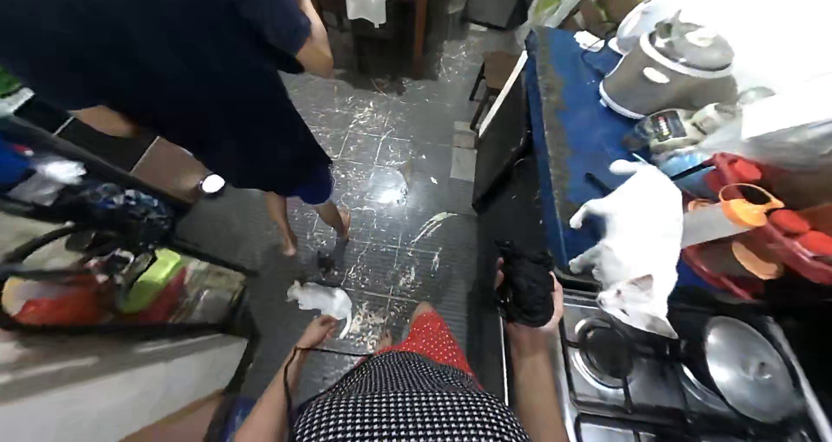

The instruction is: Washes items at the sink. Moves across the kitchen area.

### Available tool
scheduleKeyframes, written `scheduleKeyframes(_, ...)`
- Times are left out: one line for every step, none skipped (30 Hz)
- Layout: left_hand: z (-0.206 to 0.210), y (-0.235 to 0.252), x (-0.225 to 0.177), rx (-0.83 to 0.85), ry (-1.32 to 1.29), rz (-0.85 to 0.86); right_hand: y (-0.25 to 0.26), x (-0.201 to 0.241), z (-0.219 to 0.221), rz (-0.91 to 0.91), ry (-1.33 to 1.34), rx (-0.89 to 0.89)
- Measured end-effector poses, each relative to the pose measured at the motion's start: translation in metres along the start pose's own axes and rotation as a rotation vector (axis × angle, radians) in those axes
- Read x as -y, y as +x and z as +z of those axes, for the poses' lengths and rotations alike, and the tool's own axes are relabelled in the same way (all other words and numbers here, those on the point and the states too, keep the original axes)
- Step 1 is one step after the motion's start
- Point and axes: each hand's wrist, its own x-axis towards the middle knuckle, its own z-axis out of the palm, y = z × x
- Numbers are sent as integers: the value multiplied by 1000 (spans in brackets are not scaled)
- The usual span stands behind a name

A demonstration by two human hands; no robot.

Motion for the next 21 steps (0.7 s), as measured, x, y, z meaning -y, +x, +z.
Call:
scheduleKeyframes(-7,21,-30,13,16,31,16,-1,0,-37,3,2)
scheduleKeyframes(-13,42,-58,26,15,54,33,0,-1,-64,1,14)
scheduleKeyframes(-18,63,-85,34,8,70,52,1,-4,-89,-5,26)
scheduleKeyframes(-20,84,-110,39,0,85,74,5,-7,-109,-13,31)
scheduleKeyframes(-23,107,-131,47,0,101,98,10,-6,-120,-7,27)
scheduleKeyframes(-25,129,-149,58,14,117,124,15,-4,-129,-8,11)
scheduleKeyframes(-29,149,-168,73,44,117,152,20,1,-134,-8,-1)
scheduleKeyframes(-32,166,-186,84,76,102,182,26,9,-135,-10,-13)
scheduleKeyframes(-36,181,-203,86,97,81,213,32,20,-137,-5,-26)
scheduleKeyframes(-41,192,-217,88,107,53,245,36,32,-143,3,-30)
scheduleKeyframes(-46,202,-231,94,98,13,276,40,46,-152,8,-24)
scheduleKeyframes(-52,211,-246,89,85,-21,309,44,61,-151,11,6)
scheduleKeyframes(-59,222,-262,65,69,-42,344,47,79,-145,2,39)
scheduleKeyframes(-66,235,-274,35,51,-50,378,48,99,-139,-12,61)
scheduleKeyframes(-72,247,-283,1,39,-58,409,47,119,-127,-27,64)
scheduleKeyframes(-77,259,-291,-30,40,-70,439,44,138,-109,-50,57)
scheduleKeyframes(-84,269,-304,-39,33,-78,468,42,156,-88,-71,62)
scheduleKeyframes(-93,276,-322,-19,23,-67,498,38,172,-66,-91,75)
scheduleKeyframes(-104,280,-344,20,8,-21,527,34,186,-50,-108,89)
scheduleKeyframes(-118,284,-363,68,-29,104,558,29,198,-43,-130,97)
scheduleKeyframes(-133,288,-378,117,-83,355,589,26,208,-35,-151,105)
